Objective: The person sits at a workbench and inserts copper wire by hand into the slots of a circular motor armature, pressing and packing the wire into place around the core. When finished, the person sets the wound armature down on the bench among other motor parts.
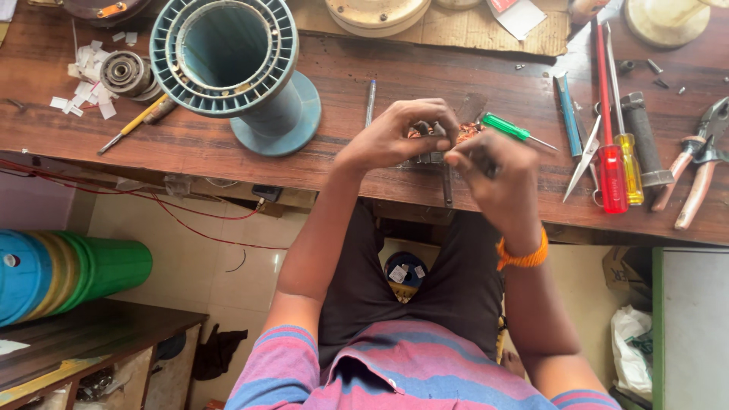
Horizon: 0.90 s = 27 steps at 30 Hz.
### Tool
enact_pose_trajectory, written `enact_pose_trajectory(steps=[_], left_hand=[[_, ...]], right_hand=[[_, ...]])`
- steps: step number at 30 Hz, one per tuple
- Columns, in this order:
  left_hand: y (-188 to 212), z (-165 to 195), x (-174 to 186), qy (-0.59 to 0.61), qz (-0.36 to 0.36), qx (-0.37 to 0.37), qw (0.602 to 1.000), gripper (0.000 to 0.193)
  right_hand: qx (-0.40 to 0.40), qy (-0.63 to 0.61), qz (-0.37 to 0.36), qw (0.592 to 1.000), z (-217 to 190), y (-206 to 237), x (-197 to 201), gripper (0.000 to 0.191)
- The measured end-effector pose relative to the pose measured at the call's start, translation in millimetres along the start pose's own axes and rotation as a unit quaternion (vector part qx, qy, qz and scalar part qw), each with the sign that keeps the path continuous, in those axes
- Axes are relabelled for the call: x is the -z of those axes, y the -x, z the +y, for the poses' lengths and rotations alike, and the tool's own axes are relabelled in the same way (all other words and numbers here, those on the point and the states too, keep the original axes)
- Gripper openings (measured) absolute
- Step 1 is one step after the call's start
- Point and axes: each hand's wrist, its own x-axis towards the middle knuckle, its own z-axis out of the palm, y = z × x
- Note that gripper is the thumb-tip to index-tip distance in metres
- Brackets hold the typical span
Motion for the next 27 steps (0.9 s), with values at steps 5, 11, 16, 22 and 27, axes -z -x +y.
enact_pose_trajectory(steps=[5, 11, 16, 22, 27], left_hand=[[3, -9, 15, -0.004, -0.034, -0.019, 0.999, 0.020], [1, -27, 21, 0.004, -0.052, -0.038, 0.998, 0.019], [3, -37, 19, 0.034, -0.038, -0.035, 0.998, 0.019], [4, -29, 18, 0.047, -0.030, 0.001, 0.998, 0.019], [16, 7, 3, -0.079, 0.002, -0.089, 0.993, 0.041]], right_hand=[[-0.055, -0.039, 0.052, 0.996, -1, 24, -19, 0.012], [-0.051, -0.028, 0.084, 0.995, 5, 29, -32, 0.014], [-0.047, -0.039, 0.084, 0.995, 9, 34, -38, 0.013], [-0.079, -0.098, 0.093, 0.988, 27, 47, -51, 0.011], [-0.103, -0.132, 0.140, 0.976, 40, 55, -62, 0.008]])
